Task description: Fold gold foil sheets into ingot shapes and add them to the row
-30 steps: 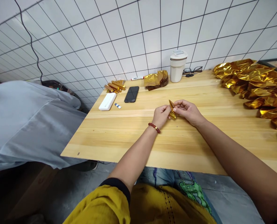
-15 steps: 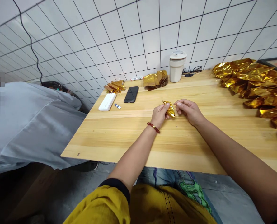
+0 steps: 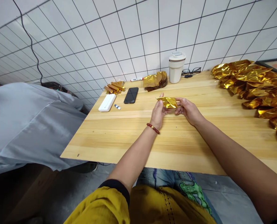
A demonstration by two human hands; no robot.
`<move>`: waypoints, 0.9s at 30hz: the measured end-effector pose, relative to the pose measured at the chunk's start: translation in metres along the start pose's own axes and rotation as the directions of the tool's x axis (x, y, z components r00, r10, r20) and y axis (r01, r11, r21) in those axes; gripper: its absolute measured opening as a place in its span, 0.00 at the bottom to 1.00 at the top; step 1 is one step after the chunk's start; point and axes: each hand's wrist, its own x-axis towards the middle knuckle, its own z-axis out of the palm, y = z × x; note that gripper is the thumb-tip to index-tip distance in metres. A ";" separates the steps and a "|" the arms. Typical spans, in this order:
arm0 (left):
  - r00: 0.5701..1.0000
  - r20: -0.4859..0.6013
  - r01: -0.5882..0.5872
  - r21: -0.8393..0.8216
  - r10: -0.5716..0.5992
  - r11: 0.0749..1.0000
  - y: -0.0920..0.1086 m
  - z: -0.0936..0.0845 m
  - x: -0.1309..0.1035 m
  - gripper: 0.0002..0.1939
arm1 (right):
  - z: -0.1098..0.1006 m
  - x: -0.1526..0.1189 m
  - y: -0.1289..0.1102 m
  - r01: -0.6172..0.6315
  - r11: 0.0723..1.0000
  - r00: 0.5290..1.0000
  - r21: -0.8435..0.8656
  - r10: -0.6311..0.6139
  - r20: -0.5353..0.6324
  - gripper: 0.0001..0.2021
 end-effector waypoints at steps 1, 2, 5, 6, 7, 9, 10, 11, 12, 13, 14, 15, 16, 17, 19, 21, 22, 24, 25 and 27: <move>1.000 0.006 0.007 -0.013 -0.007 1.000 0.000 0.001 0.000 0.25 | 0.000 -0.001 0.000 0.003 1.000 1.000 -0.008 -0.003 0.006 0.28; 1.000 0.007 0.001 -0.014 -0.001 1.000 0.000 0.001 0.000 0.23 | 0.001 -0.001 -0.001 0.008 1.000 1.000 -0.018 -0.008 0.011 0.27; 0.997 0.003 -0.076 0.019 0.076 0.997 -0.003 0.000 0.002 0.18 | 0.002 -0.004 -0.003 0.028 0.999 0.999 -0.040 -0.027 0.017 0.25; 0.995 -0.004 -0.098 0.029 0.098 0.995 -0.003 -0.001 0.003 0.16 | 0.002 -0.004 -0.004 0.035 0.998 0.999 -0.043 -0.035 0.011 0.25; 0.995 -0.017 -0.100 0.031 0.101 0.995 -0.004 -0.002 0.004 0.14 | 0.002 -0.004 -0.005 0.043 0.998 0.999 -0.042 -0.043 0.000 0.26; 0.998 -0.058 -0.039 -0.006 0.038 0.999 -0.003 -0.003 0.005 0.13 | 0.001 -0.004 -0.007 0.062 0.997 0.997 -0.038 -0.064 -0.040 0.26; 0.997 -0.079 0.007 -0.040 -0.010 0.999 -0.002 -0.003 0.005 0.12 | -0.001 -0.003 -0.008 0.070 0.997 0.995 -0.031 -0.072 -0.066 0.27; 0.994 -0.096 0.048 -0.077 -0.056 0.996 0.000 -0.003 0.005 0.12 | -0.003 -0.002 -0.008 0.075 0.997 0.992 -0.020 -0.077 -0.096 0.27; 0.990 -0.105 0.079 -0.111 -0.090 0.991 0.001 -0.003 0.005 0.12 | -0.004 -0.001 -0.008 0.074 0.997 0.989 -0.001 -0.074 -0.128 0.27; 0.988 -0.111 0.092 -0.138 -0.107 0.986 0.002 -0.003 0.005 0.11 | -0.006 0.001 -0.008 0.067 0.998 0.986 0.021 -0.063 -0.157 0.27; 0.987 -0.117 0.090 -0.157 -0.109 0.983 0.003 -0.003 0.005 0.11 | -0.008 0.002 -0.007 0.056 0.998 0.983 0.042 -0.047 -0.180 0.27; 0.987 -0.122 0.083 -0.165 -0.104 0.983 0.003 -0.003 0.005 0.10 | -0.010 0.003 -0.006 0.046 0.998 0.980 0.053 -0.035 -0.196 0.27; 0.987 -0.129 0.074 -0.160 -0.095 0.984 0.003 -0.004 0.005 0.09 | -0.011 0.004 -0.005 0.043 0.998 0.978 0.052 -0.031 -0.206 0.27; 0.986 -0.142 0.064 -0.140 -0.084 0.988 0.003 -0.004 0.006 0.08 | -0.011 0.005 -0.004 0.048 0.998 0.977 0.037 -0.039 -0.208 0.27; 0.982 -0.182 0.042 -0.069 -0.054 0.997 0.002 -0.004 0.007 0.07 | -0.011 0.006 -0.001 0.083 0.996 0.976 -0.017 -0.085 -0.200 0.27; 0.973 -0.229 0.027 0.001 -0.026 1.000 0.001 -0.004 0.008 0.07 | -0.010 0.005 0.000 0.138 0.988 0.968 -0.070 -0.150 -0.203 0.26; 0.968 -0.252 0.022 0.026 -0.015 0.999 0.000 -0.004 0.008 0.08 | -0.009 0.005 0.001 0.167 0.982 0.960 -0.092 -0.183 -0.214 0.24; 0.959 -0.283 0.017 0.056 -0.001 0.998 0.000 -0.004 0.008 0.09 | -0.007 0.005 0.002 0.215 0.967 0.938 -0.138 -0.244 -0.247 0.22; 0.958 -0.287 0.016 0.062 0.002 0.998 0.000 -0.004 0.008 0.09 | -0.006 0.005 0.002 0.232 0.959 0.928 -0.160 -0.268 -0.261 0.21; 0.963 -0.268 0.009 0.056 0.006 0.998 0.001 -0.005 0.007 0.08 | -0.004 0.006 0.003 0.251 0.947 0.915 -0.201 -0.300 -0.270 0.20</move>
